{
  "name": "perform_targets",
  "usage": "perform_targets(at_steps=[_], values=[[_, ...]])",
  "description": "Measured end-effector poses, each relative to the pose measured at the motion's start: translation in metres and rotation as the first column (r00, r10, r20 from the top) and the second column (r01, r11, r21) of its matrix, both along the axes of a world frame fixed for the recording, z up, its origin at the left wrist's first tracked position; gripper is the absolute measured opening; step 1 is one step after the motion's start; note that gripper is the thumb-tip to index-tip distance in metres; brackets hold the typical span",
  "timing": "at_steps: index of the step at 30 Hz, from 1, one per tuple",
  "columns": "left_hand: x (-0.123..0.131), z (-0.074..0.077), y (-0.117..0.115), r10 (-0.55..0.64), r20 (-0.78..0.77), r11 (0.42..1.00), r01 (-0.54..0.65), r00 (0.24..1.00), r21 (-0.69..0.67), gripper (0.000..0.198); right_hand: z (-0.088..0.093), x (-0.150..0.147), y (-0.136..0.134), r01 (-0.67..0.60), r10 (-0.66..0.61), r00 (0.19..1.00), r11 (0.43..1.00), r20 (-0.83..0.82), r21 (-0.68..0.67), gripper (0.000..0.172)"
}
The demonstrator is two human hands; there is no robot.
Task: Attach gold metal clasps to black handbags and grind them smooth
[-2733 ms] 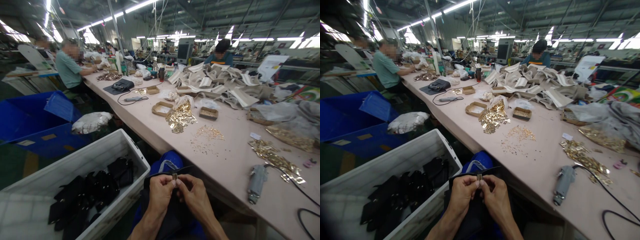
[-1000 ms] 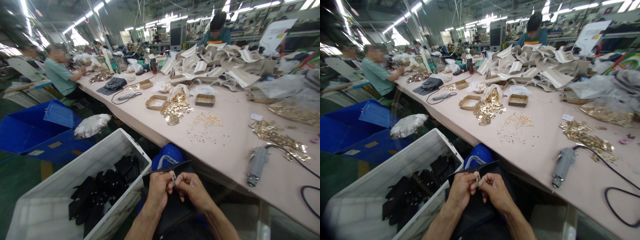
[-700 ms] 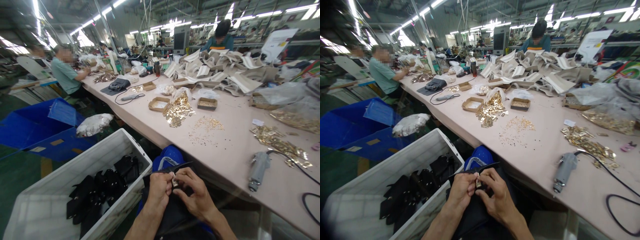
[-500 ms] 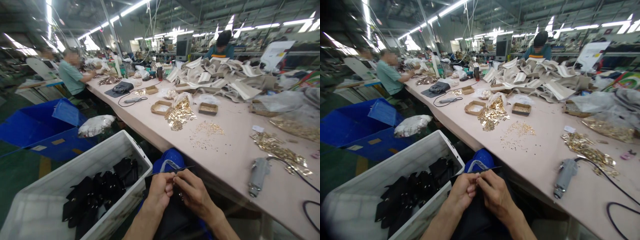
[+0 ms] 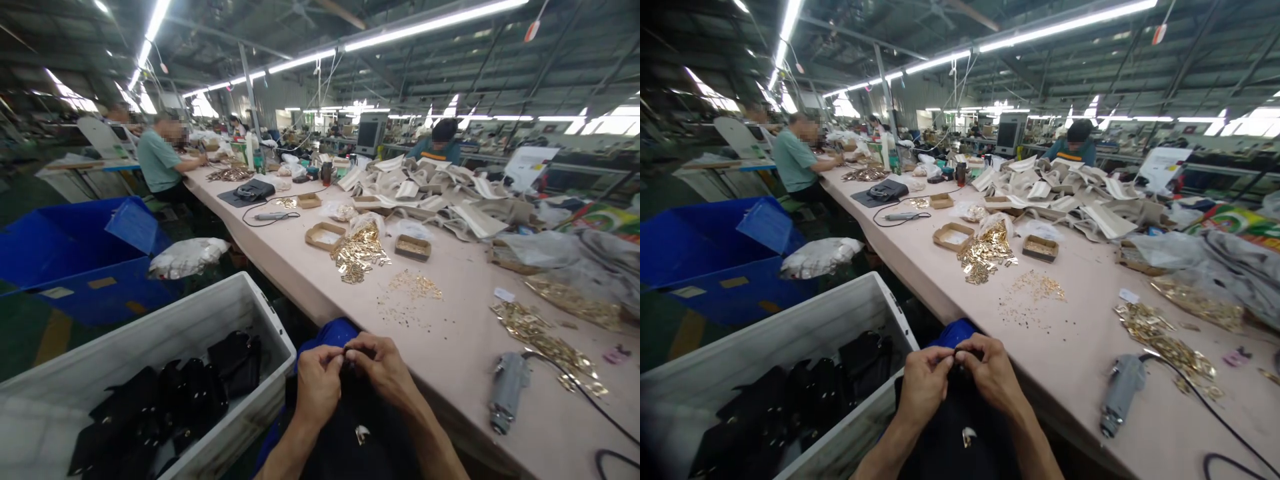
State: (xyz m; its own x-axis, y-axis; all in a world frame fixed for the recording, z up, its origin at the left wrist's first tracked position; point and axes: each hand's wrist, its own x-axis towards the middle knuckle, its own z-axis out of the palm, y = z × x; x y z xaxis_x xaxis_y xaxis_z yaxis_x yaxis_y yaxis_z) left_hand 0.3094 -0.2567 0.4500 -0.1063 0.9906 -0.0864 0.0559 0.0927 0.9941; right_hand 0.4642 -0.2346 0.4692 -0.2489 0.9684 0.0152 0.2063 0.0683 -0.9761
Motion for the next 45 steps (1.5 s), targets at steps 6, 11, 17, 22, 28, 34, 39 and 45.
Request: perform_targets(at_steps=[6, 11, 17, 22, 28, 34, 39, 45], values=[[0.002, -0.012, -0.006, -0.116, -0.114, 0.993, 0.116, 0.987, -0.004, 0.03, -0.023, 0.004, 0.001, 0.029, -0.032, 0.997, 0.999, -0.074, -0.04, 0.025], [-0.002, -0.003, -0.005, -0.093, -0.232, 0.994, 0.102, 0.968, 0.028, 0.029, -0.027, 0.004, 0.003, 0.014, -0.017, 0.998, 0.999, -0.053, -0.048, 0.025], [-0.006, -0.003, -0.005, -0.122, -0.283, 0.992, 0.122, 0.951, -0.021, 0.029, -0.032, -0.009, 0.002, 0.123, -0.12, 0.992, 0.985, 0.03, -0.121, 0.023], [-0.007, -0.015, -0.001, -0.146, -0.217, 0.988, 0.132, 0.965, -0.078, 0.028, -0.044, -0.012, 0.006, 0.124, -0.161, 0.977, 0.964, -0.142, -0.236, 0.06], [-0.008, -0.017, 0.002, -0.125, -0.288, 0.991, 0.108, 0.949, -0.075, 0.028, -0.047, -0.009, 0.007, 0.078, -0.101, 0.987, 0.98, -0.121, -0.183, 0.038], [-0.01, -0.026, 0.002, -0.109, -0.225, 0.991, 0.088, 0.968, -0.105, 0.022, -0.059, -0.016, 0.01, 0.167, -0.173, 0.985, 0.97, -0.023, -0.175, 0.035], [-0.008, -0.034, 0.003, -0.105, -0.121, 0.982, 0.083, 0.987, -0.171, 0.022, -0.063, -0.022, 0.013, 0.177, -0.192, 0.98, 0.962, -0.055, -0.208, 0.037], [-0.009, -0.052, 0.007, -0.041, -0.18, 0.99, 0.015, 0.983, -0.142, 0.025, -0.058, -0.027, 0.013, 0.167, -0.16, 0.979, 0.985, 0.125, -0.047, 0.035]])
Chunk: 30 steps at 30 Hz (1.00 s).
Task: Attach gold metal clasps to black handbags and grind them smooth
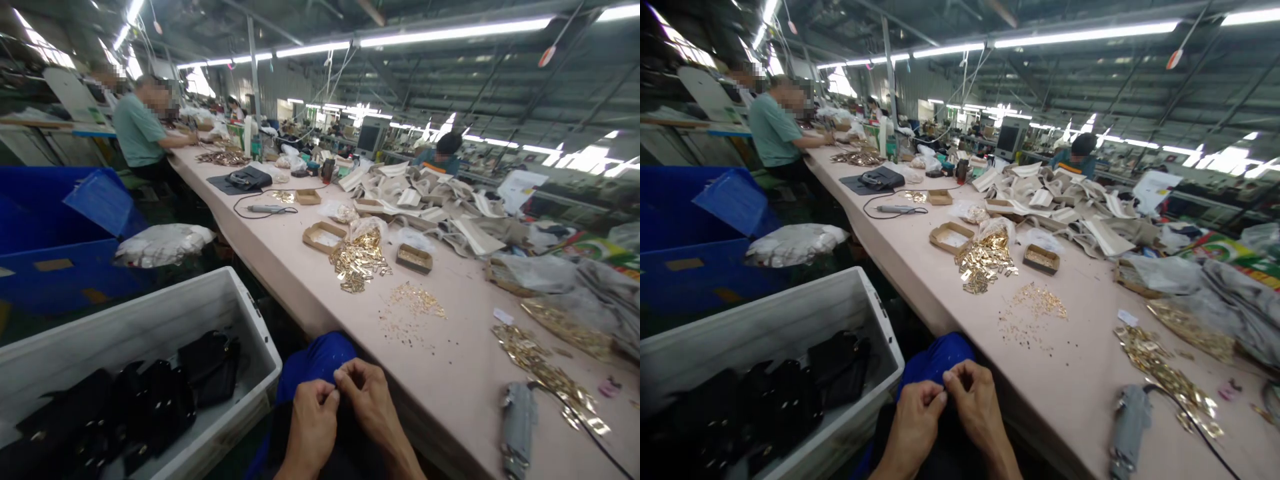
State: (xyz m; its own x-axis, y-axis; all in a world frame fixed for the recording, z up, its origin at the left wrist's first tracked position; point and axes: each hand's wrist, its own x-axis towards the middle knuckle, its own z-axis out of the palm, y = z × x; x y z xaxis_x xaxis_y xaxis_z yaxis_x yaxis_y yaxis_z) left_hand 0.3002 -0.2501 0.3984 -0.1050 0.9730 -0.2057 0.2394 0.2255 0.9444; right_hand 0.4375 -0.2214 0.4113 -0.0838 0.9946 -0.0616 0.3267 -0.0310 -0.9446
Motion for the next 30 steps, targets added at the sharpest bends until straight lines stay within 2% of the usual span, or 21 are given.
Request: perform_targets(at_steps=[5, 8, 9, 11, 13, 14, 17, 20, 25, 30], values=[[-0.004, -0.009, 0.009, -0.02, 0.001, 1.0, 0.02, 1.0, 0.01, 0.03, -0.006, -0.013, 0.008, 0.036, -0.037, 0.997, 0.999, 0.069, 0.019, 0.05], [-0.008, -0.014, 0.013, 0.014, 0.02, 1.0, -0.014, 1.0, 0.015, 0.03, -0.001, -0.011, 0.027, 0.07, -0.07, 0.992, 0.998, 0.102, 0.003, 0.051], [-0.01, -0.016, 0.015, 0.026, 0.024, 1.0, -0.027, 0.999, 0.017, 0.031, 0.003, -0.007, 0.037, 0.089, -0.093, 0.987, 0.995, 0.133, 0.036, 0.048], [-0.012, -0.02, 0.016, 0.033, 0.029, 0.999, -0.034, 0.999, 0.019, 0.033, 0.014, 0.003, 0.065, 0.117, -0.166, 0.956, 0.972, 0.243, 0.205, 0.037], [-0.013, -0.021, 0.017, 0.025, 0.032, 1.0, -0.025, 0.999, 0.018, 0.034, 0.024, 0.014, 0.101, 0.086, -0.254, 0.892, 0.906, 0.373, 0.414, 0.024], [-0.014, -0.021, 0.016, 0.022, 0.034, 1.0, -0.022, 0.999, 0.021, 0.034, 0.028, 0.019, 0.12, 0.062, -0.269, 0.872, 0.889, 0.408, 0.454, 0.02], [-0.014, -0.018, 0.014, 0.036, 0.029, 0.999, -0.037, 0.999, 0.04, 0.034, 0.032, 0.025, 0.171, -0.042, -0.227, 0.834, 0.882, 0.503, 0.469, 0.016], [-0.013, -0.019, 0.011, 0.082, 0.029, 0.994, -0.084, 0.996, 0.072, 0.035, 0.028, 0.023, 0.203, -0.166, -0.145, 0.787, 0.887, 0.6, 0.431, 0.019], [-0.013, -0.031, 0.011, 0.1, 0.022, 0.991, -0.101, 0.995, 0.089, 0.034, 0.025, 0.016, 0.22, -0.256, -0.051, 0.732, 0.903, 0.679, 0.344, 0.014], [-0.017, -0.03, 0.011, 0.074, 0.008, 0.992, -0.075, 0.997, 0.097, 0.034, 0.037, 0.015, 0.218, -0.216, -0.072, 0.785, 0.899, 0.615, 0.381, 0.014]])
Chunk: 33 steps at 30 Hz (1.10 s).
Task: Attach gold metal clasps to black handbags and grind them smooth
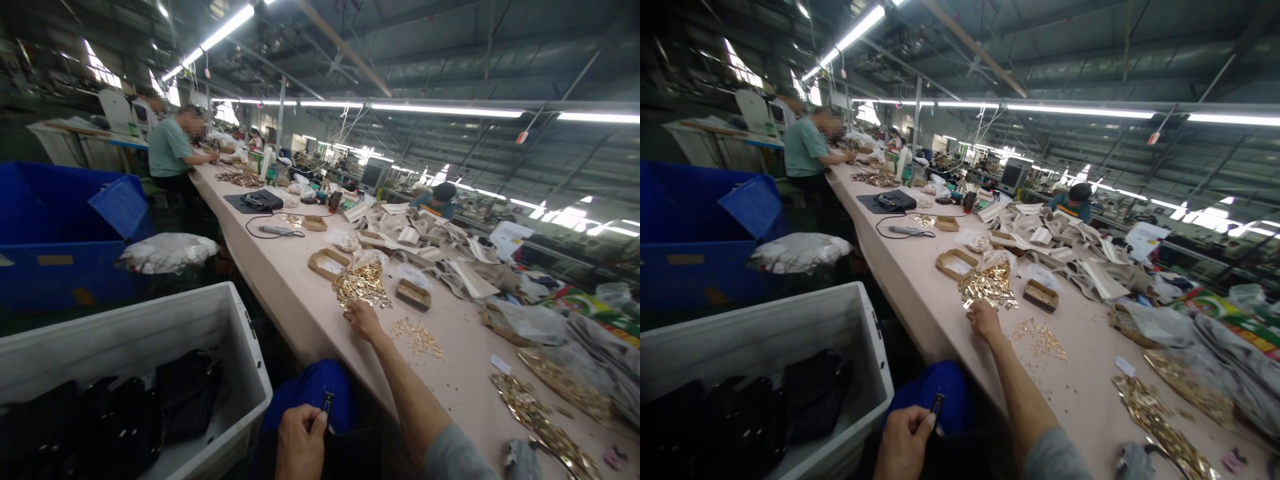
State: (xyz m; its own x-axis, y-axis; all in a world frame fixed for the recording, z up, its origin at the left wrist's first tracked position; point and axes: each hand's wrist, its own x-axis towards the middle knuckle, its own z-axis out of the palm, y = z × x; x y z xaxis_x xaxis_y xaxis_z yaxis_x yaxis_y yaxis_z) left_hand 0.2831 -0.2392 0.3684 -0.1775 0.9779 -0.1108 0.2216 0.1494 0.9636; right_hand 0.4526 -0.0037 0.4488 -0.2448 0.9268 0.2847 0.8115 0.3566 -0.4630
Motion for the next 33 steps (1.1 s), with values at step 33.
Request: perform_targets(at_steps=[33], values=[[0.005, 0.038, -0.023, -0.073, 0.23, 0.996, 0.081, 0.97, -0.024, 0.033, -0.036, -0.033, -0.234, 0.067, -0.231, 0.703, 0.963, -0.673, -0.26, 0.025]])
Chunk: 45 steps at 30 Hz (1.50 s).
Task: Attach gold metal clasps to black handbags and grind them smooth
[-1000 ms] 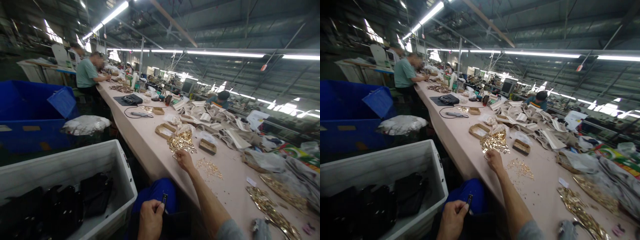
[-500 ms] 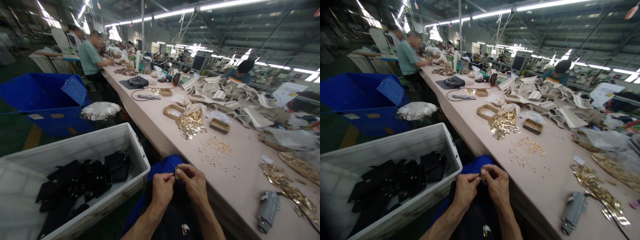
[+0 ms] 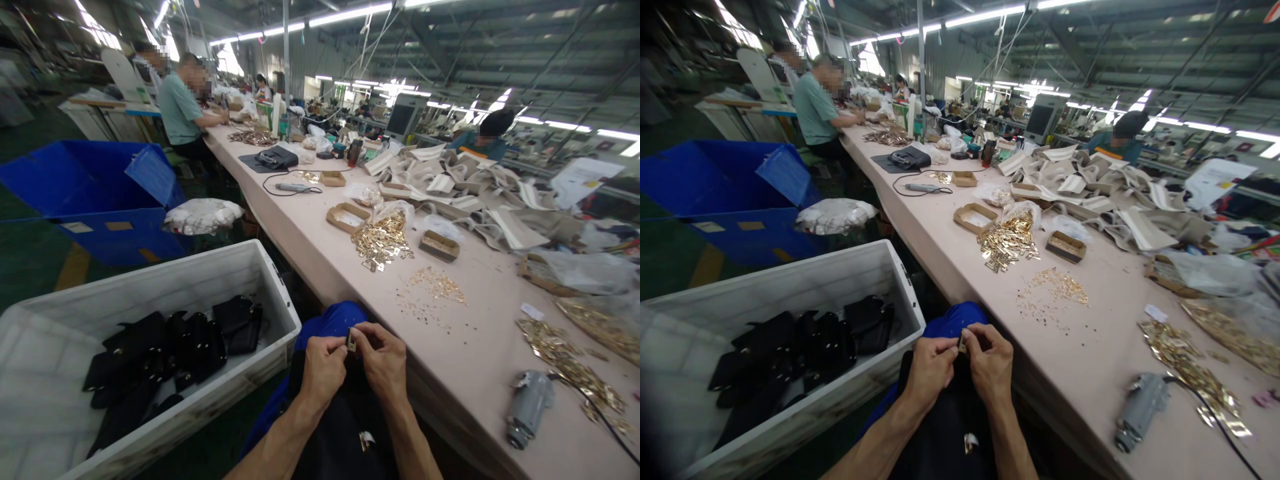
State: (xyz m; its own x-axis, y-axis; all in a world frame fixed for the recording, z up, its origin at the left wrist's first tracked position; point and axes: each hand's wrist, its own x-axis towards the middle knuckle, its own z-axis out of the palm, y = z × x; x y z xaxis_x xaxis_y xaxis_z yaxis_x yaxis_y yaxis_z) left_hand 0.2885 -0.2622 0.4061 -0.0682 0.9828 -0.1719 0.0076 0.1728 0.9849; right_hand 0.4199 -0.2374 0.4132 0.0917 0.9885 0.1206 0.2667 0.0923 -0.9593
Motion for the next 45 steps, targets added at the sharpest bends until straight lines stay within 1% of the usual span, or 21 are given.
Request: perform_targets(at_steps=[5, 8, 10, 13, 15, 17, 19, 20, 21, 23, 24, 25, 26, 28, 30, 33, 35, 37, 41, 45], values=[[0.0, 0.006, -0.003, -0.021, -0.028, 0.999, 0.022, 0.999, 0.028, 0.034, 0.008, -0.004, -0.005, 0.05, -0.051, 0.997, 0.999, 0.055, 0.018, 0.022], [0.0, 0.01, -0.006, 0.0, -0.066, 0.996, 0.007, 0.998, 0.093, 0.031, 0.009, -0.008, -0.007, 0.082, -0.085, 0.993, 0.996, 0.078, 0.042, 0.022], [0.0, 0.011, -0.006, 0.03, -0.069, 0.993, -0.022, 0.997, 0.115, 0.029, 0.008, -0.007, -0.006, 0.068, -0.071, 0.995, 0.997, 0.068, 0.038, 0.023], [0.0, 0.012, -0.007, 0.056, -0.066, 0.994, -0.05, 0.996, 0.1, 0.028, 0.009, 0.005, 0.002, -0.037, 0.037, 0.999, 0.999, 0.019, -0.013, 0.027], [0.0, 0.013, -0.007, 0.034, -0.058, 0.994, -0.028, 0.998, 0.104, 0.029, 0.01, 0.018, 0.009, -0.162, 0.16, 0.987, 0.984, -0.035, -0.071, 0.031], [0.0, 0.015, -0.007, -0.002, -0.026, 0.992, 0.005, 1.0, 0.124, 0.031, 0.01, 0.029, 0.016, -0.323, 0.304, 0.943, 0.936, -0.135, -0.143, 0.037], [0.002, 0.016, -0.008, -0.024, 0.003, 0.99, 0.024, 1.0, 0.142, 0.031, 0.01, 0.035, 0.021, -0.459, 0.41, 0.877, 0.869, -0.249, -0.184, 0.036], [0.004, 0.016, -0.009, -0.022, 0.016, 0.989, 0.019, 1.0, 0.146, 0.031, 0.01, 0.036, 0.022, -0.492, 0.431, 0.854, 0.851, -0.292, -0.183, 0.033], [0.006, 0.015, -0.01, 0.0, 0.025, 0.989, -0.003, 1.0, 0.146, 0.03, 0.009, 0.036, 0.023, -0.5, 0.434, 0.844, 0.849, -0.316, -0.17, 0.031], [0.012, 0.011, -0.014, 0.08, -0.003, 0.984, -0.078, 0.997, 0.162, 0.028, 0.007, 0.034, 0.024, -0.484, 0.422, 0.848, 0.863, -0.321, -0.142, 0.028], [0.016, 0.008, -0.017, 0.128, -0.058, 0.973, -0.113, 0.99, 0.203, 0.028, 0.006, 0.033, 0.025, -0.473, 0.416, 0.853, 0.871, -0.315, -0.13, 0.027], [0.02, 0.005, -0.019, 0.183, -0.14, 0.952, -0.139, 0.973, 0.272, 0.027, 0.006, 0.032, 0.025, -0.464, 0.412, 0.858, 0.878, -0.306, -0.119, 0.026], [0.023, 0.003, -0.021, 0.24, -0.24, 0.921, -0.143, 0.94, 0.362, 0.026, 0.005, 0.032, 0.024, -0.458, 0.411, 0.862, 0.883, -0.296, -0.107, 0.024], [0.028, -0.001, -0.024, 0.354, -0.413, 0.839, -0.09, 0.839, 0.537, 0.02, 0.005, 0.032, 0.024, -0.448, 0.412, 0.868, 0.89, -0.278, -0.082, 0.022], [0.031, -0.003, -0.023, 0.439, -0.492, 0.773, -0.036, 0.752, 0.633, 0.017, 0.005, 0.033, 0.024, -0.445, 0.415, 0.87, 0.893, -0.268, -0.064, 0.021], [0.035, -0.005, -0.021, 0.492, -0.538, 0.731, 0.012, 0.684, 0.683, 0.017, 0.007, 0.036, 0.023, -0.451, 0.426, 0.868, 0.891, -0.254, -0.048, 0.021], [0.035, -0.006, -0.019, 0.506, -0.55, 0.719, 0.028, 0.665, 0.695, 0.016, 0.008, 0.039, 0.023, -0.466, 0.446, 0.864, 0.884, -0.235, -0.033, 0.021], [0.036, -0.008, -0.018, 0.499, -0.556, 0.721, 0.038, 0.665, 0.692, 0.016, 0.009, 0.042, 0.024, -0.503, 0.484, 0.842, 0.864, -0.239, -0.021, 0.022], [0.035, -0.011, -0.019, 0.5, -0.551, 0.709, 0.05, 0.668, 0.703, 0.016, 0.007, 0.048, 0.025, -0.578, 0.547, 0.776, 0.816, -0.314, -0.008, 0.023], [0.035, -0.013, -0.02, 0.515, -0.527, 0.682, 0.049, 0.676, 0.729, 0.014, 0.007, 0.05, 0.025, -0.594, 0.57, 0.757, 0.804, -0.321, 0.027, 0.023]])
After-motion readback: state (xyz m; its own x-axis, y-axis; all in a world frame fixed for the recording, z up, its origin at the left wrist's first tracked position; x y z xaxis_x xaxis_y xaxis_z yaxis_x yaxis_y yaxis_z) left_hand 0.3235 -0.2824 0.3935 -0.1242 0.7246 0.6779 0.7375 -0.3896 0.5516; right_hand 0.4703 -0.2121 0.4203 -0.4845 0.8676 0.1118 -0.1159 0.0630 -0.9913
